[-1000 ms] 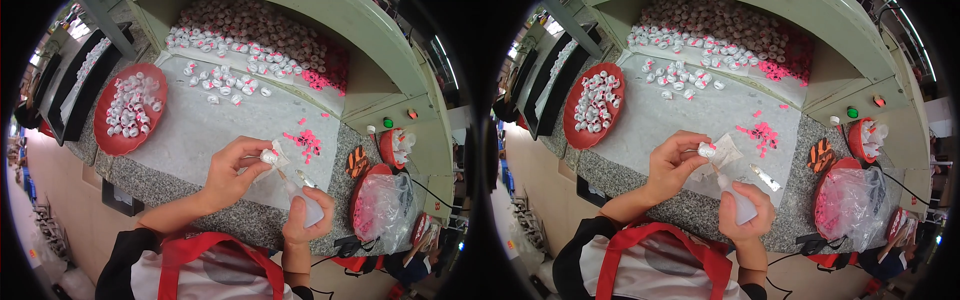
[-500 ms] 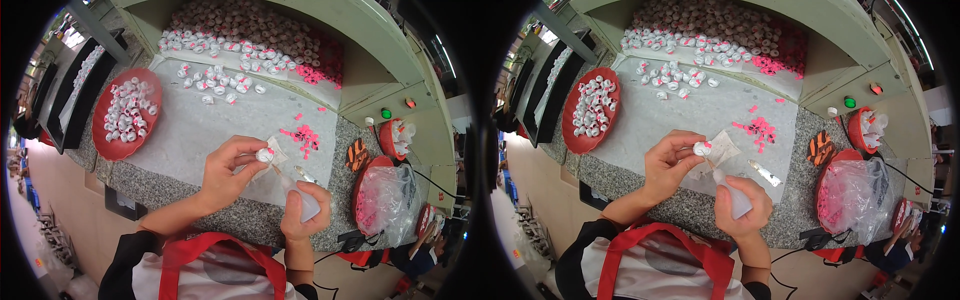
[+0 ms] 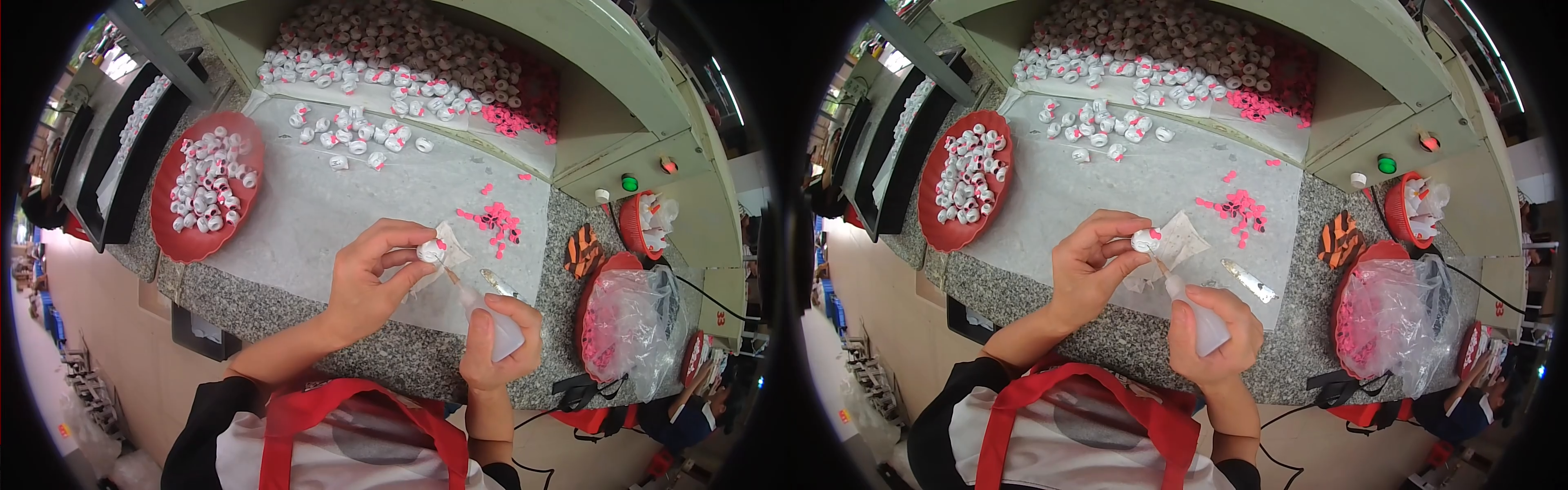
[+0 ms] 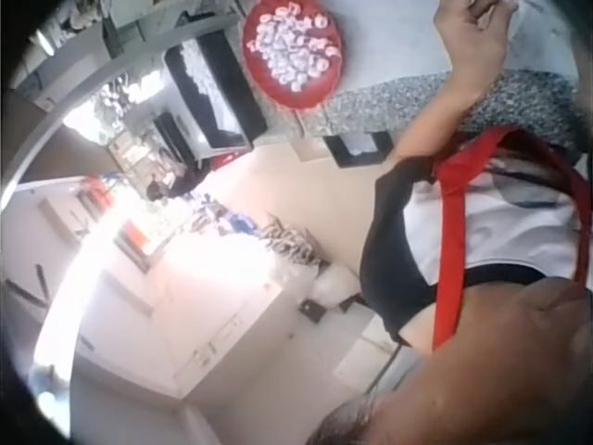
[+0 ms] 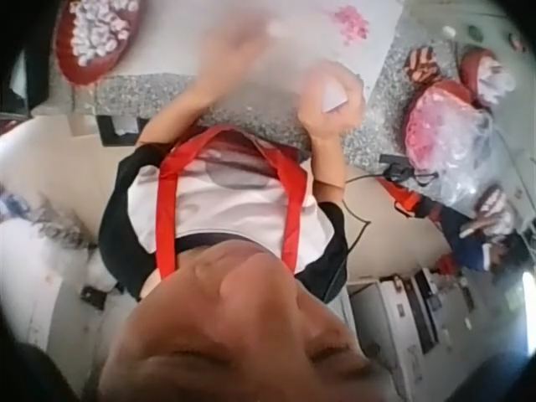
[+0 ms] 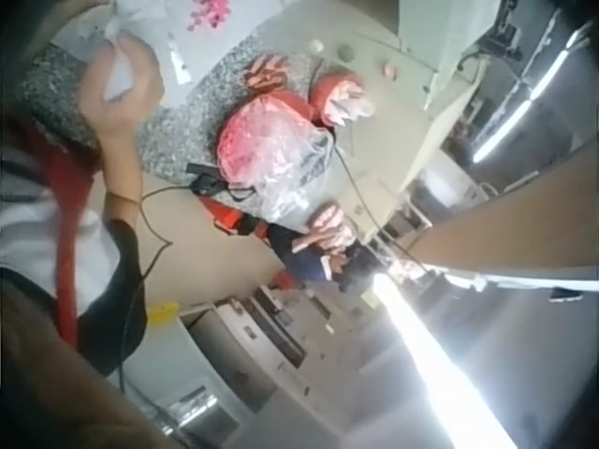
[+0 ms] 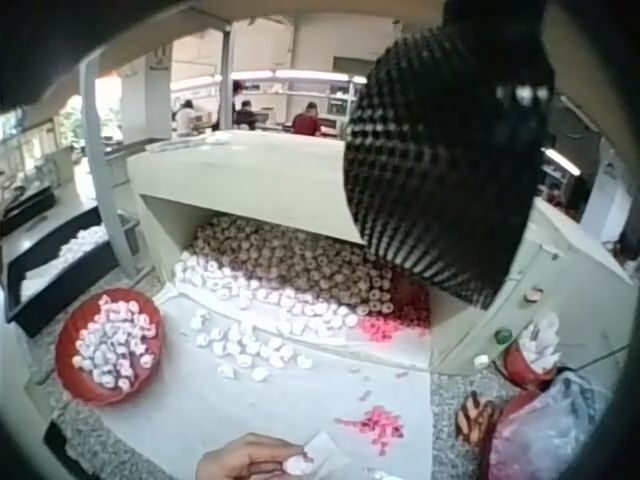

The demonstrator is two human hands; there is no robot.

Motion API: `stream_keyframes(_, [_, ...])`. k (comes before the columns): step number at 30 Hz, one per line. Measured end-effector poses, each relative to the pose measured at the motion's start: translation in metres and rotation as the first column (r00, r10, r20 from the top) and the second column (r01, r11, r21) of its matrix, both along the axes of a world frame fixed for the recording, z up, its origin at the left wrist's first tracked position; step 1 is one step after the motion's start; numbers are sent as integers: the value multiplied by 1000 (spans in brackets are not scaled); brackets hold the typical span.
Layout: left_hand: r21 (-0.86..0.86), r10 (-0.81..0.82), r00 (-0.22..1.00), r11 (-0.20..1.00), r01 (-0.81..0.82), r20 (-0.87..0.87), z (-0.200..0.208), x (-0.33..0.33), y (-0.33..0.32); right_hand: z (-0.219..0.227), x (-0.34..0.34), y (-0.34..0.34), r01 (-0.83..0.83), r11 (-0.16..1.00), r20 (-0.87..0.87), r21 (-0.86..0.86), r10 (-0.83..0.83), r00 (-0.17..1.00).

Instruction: Gluing small pink bow accessories onto white plastic character figures in a factory setting.

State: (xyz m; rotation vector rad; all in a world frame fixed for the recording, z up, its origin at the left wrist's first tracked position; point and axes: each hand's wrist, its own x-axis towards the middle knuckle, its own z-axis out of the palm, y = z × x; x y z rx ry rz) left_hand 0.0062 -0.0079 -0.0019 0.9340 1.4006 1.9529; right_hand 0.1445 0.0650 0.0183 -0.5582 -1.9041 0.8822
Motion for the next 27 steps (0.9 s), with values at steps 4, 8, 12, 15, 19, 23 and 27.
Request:
stream_keyframes(4, [-5, -5, 1000, 1000, 5, -2, 1, 0, -1, -1, -1, 0, -6, 999, -4, -34, 6, 1000])
stream_keyframes(8, [-17, -22, 1000, 1000, 21, -22, 1, 1, 0, 2, -4, -1, -12, 1000, -21, 4, 12, 1000])
stream_keyframes(12, [-24, -15, 997, 1000, 14, -75, -1, -1, -1, 4, -5, 0, -34, 999, 5, 24, 33, 999])
stream_keyframes(15, [-30, -11, 998, 999, 10, -64, 0, 0, 0, 7, -2, 1, -22, 999, 40, 40, 20, 999])
stream_keyframes(19, [-26, -18, 1000, 1000, 17, -22, -3, 1, 0, 10, 0, 8, -67, 990, 73, 124, 59, 996])
stream_keyframes(23, [-27, -55, 986, 998, 60, 155, 0, 1, 1, 8, 0, 9, -54, 990, 52, 130, 47, 998])
stream_keyframes(27, [-71, -106, 929, 988, 139, 354, 5, -3, 1, 6, 1, 9, -56, 988, 25, 141, 53, 998])
